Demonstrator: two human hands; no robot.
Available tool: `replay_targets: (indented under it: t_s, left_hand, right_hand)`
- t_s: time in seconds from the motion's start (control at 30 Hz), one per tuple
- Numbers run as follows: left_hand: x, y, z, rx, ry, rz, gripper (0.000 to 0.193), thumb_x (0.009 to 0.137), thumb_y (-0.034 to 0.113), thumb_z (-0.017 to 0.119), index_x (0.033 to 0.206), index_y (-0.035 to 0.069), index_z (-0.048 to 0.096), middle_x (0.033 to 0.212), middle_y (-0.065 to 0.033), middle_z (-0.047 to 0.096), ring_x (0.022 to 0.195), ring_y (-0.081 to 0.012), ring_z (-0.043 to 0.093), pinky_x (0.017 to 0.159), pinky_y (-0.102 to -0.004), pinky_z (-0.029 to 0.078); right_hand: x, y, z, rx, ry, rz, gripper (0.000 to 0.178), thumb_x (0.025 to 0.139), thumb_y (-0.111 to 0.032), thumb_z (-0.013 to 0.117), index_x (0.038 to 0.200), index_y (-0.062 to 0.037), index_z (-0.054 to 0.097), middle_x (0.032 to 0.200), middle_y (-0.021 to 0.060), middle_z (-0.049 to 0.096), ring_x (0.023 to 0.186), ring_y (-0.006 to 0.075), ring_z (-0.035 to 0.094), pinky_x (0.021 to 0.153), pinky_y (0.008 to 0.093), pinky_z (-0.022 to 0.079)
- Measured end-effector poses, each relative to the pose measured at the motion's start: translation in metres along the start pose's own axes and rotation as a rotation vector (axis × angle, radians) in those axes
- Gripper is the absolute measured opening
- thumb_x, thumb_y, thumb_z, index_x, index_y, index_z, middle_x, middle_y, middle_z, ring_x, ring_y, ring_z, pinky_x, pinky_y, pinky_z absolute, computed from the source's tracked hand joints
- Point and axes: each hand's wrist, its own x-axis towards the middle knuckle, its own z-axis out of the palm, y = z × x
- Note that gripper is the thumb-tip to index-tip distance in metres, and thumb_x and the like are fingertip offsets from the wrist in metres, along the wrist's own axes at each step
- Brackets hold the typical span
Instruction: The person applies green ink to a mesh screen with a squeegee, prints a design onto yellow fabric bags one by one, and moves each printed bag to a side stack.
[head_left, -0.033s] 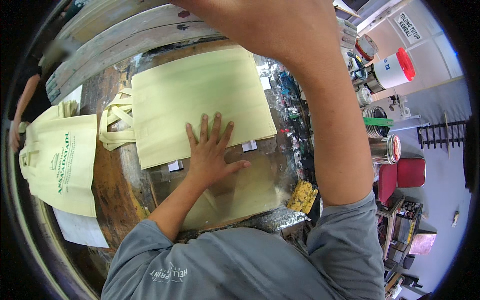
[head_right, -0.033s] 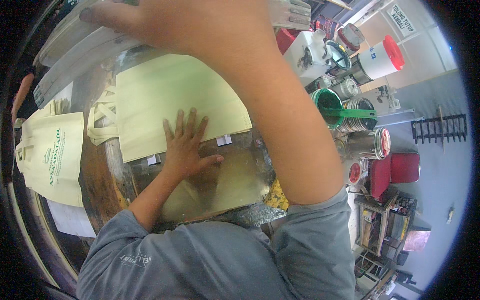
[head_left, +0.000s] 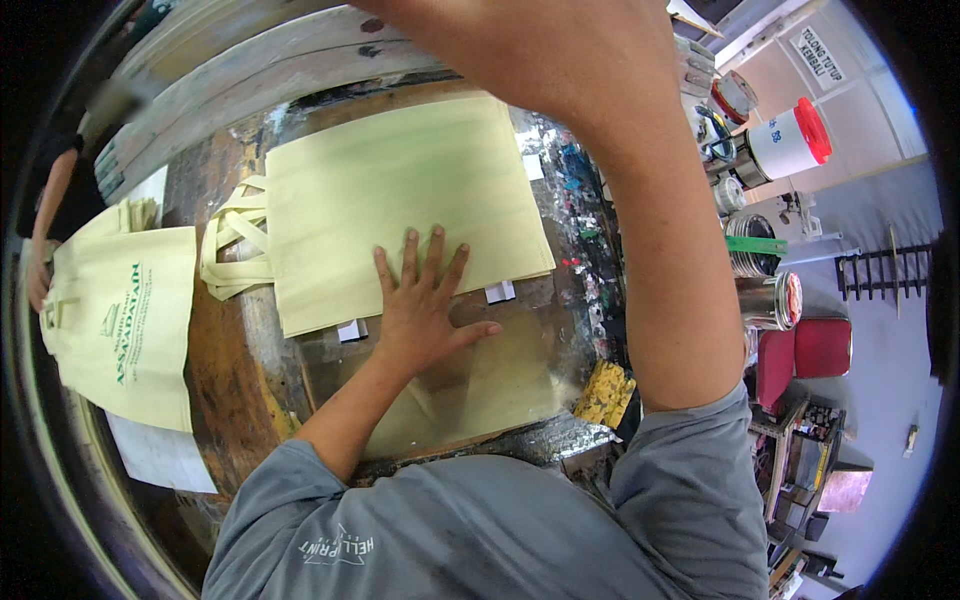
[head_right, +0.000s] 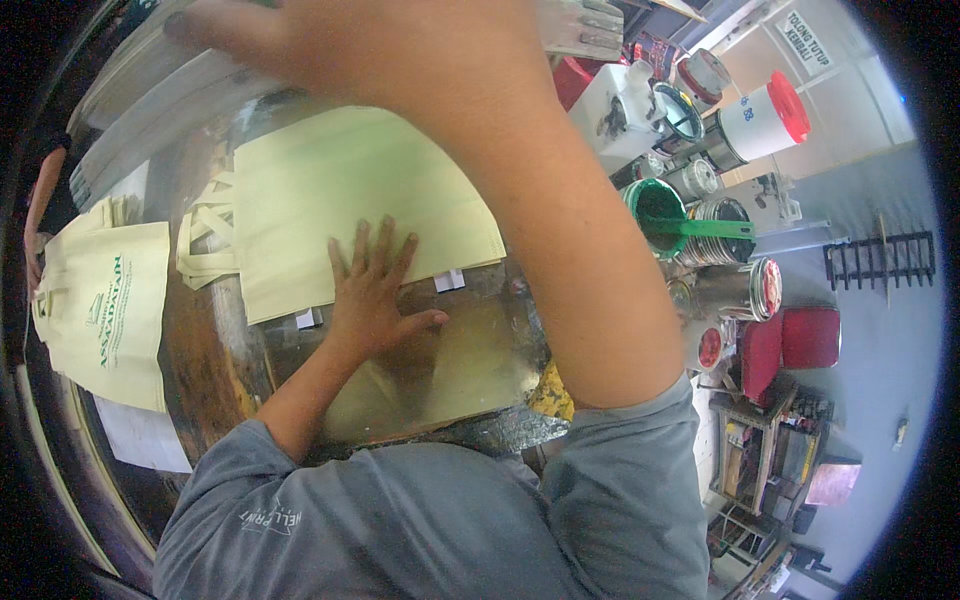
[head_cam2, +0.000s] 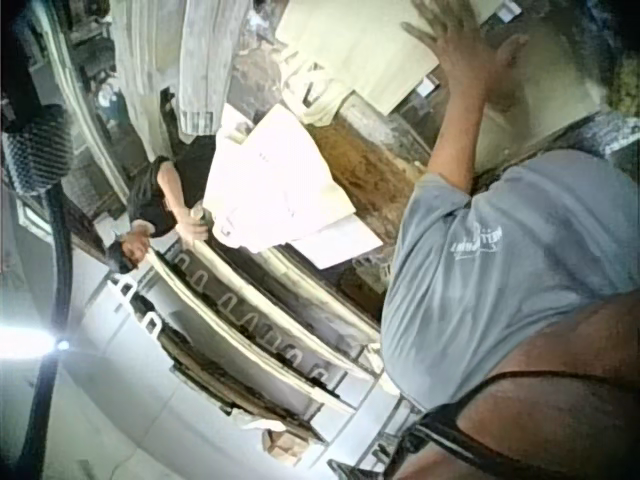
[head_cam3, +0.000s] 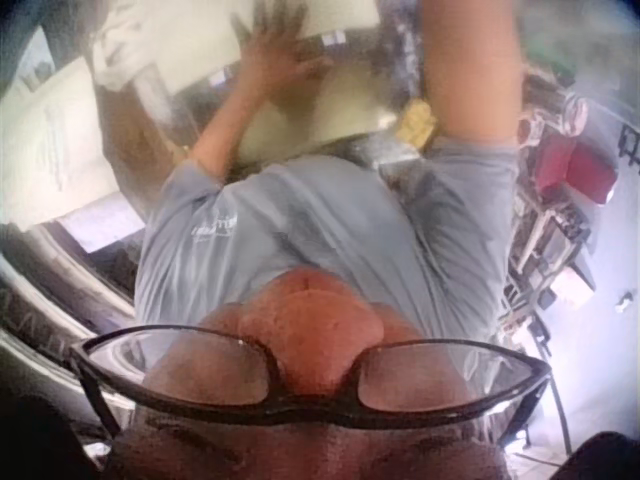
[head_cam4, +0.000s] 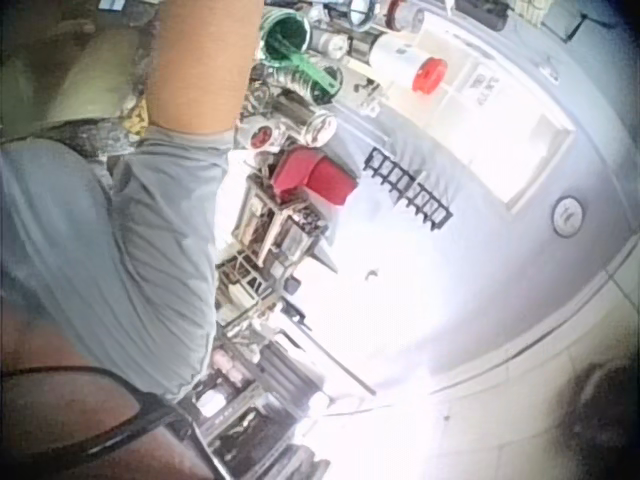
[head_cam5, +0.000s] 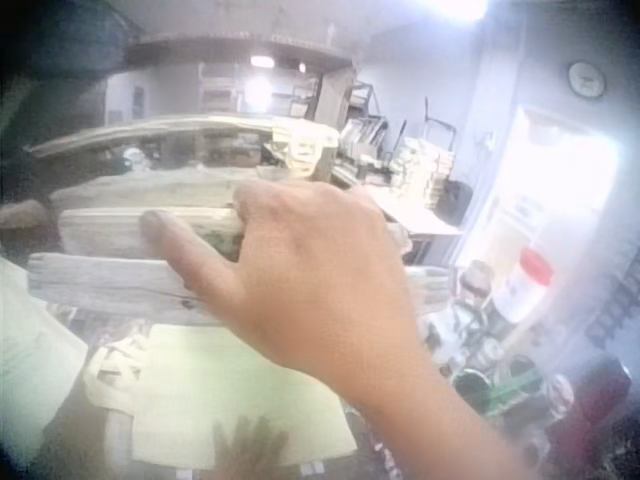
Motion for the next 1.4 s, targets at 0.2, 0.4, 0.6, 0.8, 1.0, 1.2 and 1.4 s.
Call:
replay_targets:
  t_s: [0.2, 0.4, 0.6, 0.8, 1.0, 1.2, 1.4]
  left_hand:
    - [-0.002, -0.002, -0.033, 0.016, 0.037, -0.069, 0.120, 0.077, 0.085, 0.068, 0.167, 0.013, 0.036, 0.176, -0.0219, 0.022, 0.162, -0.0471, 0.014, 0.127, -0.0739, 0.004]
    - [-0.048, -0.093, -0.178, -1.255, 0.556, -0.357, 0.105, 0.080, 0.037, 0.096, 0.159, -0.002, 0.041, 0.132, -0.0152, 0.070, 0.117, -0.0229, 0.069, 0.103, -0.0355, 0.055]
    - [-0.092, -0.062, -0.115, -1.020, 0.504, -0.504, 0.088, 0.072, 0.027, 0.100, 0.146, -0.002, 0.060, 0.124, -0.0137, 0.075, 0.114, -0.0212, 0.070, 0.104, -0.0361, 0.053]
    - [-0.134, -0.082, -0.021, -0.343, 0.503, -0.466, 0.120, 0.062, 0.052, 0.098, 0.159, 0.003, 0.048, 0.116, -0.0090, 0.074, 0.107, -0.0290, 0.054, 0.102, -0.0436, 0.035]
    - [-0.135, -0.081, -0.024, -0.375, 0.485, -0.425, 0.126, 0.060, 0.056, 0.096, 0.160, 0.000, 0.045, 0.116, -0.0058, 0.076, 0.103, -0.0262, 0.060, 0.099, -0.0418, 0.035]
    - [-0.132, -0.083, -0.033, -0.366, 0.431, -0.417, 0.127, 0.060, 0.057, 0.096, 0.160, -0.001, 0.045, 0.115, -0.0040, 0.076, 0.104, -0.0242, 0.061, 0.097, -0.0405, 0.034]
    - [-0.140, -0.088, -0.044, -0.077, 0.400, -0.504, 0.129, 0.054, 0.073, 0.091, 0.157, 0.005, 0.054, 0.104, -0.0083, 0.054, 0.097, -0.0279, 0.050, 0.099, -0.0465, 0.033]
  right_hand:
    - [0.006, -0.014, -0.006, 0.179, -0.161, 0.039, 0.077, 0.103, -0.082, 0.036, 0.077, -0.0125, 0.058, 0.067, -0.0028, 0.051, 0.060, 0.0108, 0.047, 0.050, 0.0266, 0.038]
    - [-0.058, 0.007, 0.033, 0.021, 0.086, -0.215, 0.061, 0.093, -0.065, 0.069, 0.103, -0.0049, 0.072, 0.086, 0.0199, 0.070, 0.084, 0.0408, 0.070, 0.073, 0.0511, 0.051]
    - [-0.103, 0.024, 0.088, 0.172, -0.363, -0.106, 0.065, 0.075, -0.030, 0.091, 0.127, -0.0065, 0.060, 0.110, 0.0179, 0.071, 0.109, 0.0414, 0.068, 0.091, 0.0534, 0.052]
    - [-0.168, -0.001, 0.088, 0.095, -0.553, -0.113, 0.066, 0.072, -0.029, 0.093, 0.126, -0.0085, 0.061, 0.107, 0.0126, 0.066, 0.107, 0.0358, 0.066, 0.088, 0.0497, 0.048]
    - [-0.197, -0.023, 0.123, 0.032, -0.320, -0.119, 0.048, 0.068, -0.021, 0.091, 0.105, -0.0146, 0.061, 0.100, 0.0060, 0.060, 0.099, 0.0303, 0.058, 0.087, 0.0474, 0.039]
    - [-0.097, 0.019, 0.225, -0.052, -0.152, -0.071, 0.047, 0.075, -0.027, 0.090, 0.110, -0.0153, 0.060, 0.104, 0.0044, 0.064, 0.101, 0.0297, 0.062, 0.086, 0.0490, 0.041]
    - [0.006, 0.072, 0.263, -0.018, -0.388, -0.035, 0.052, 0.077, -0.032, 0.091, 0.116, -0.0155, 0.060, 0.112, 0.0054, 0.069, 0.112, 0.0325, 0.066, 0.087, 0.0543, 0.047]
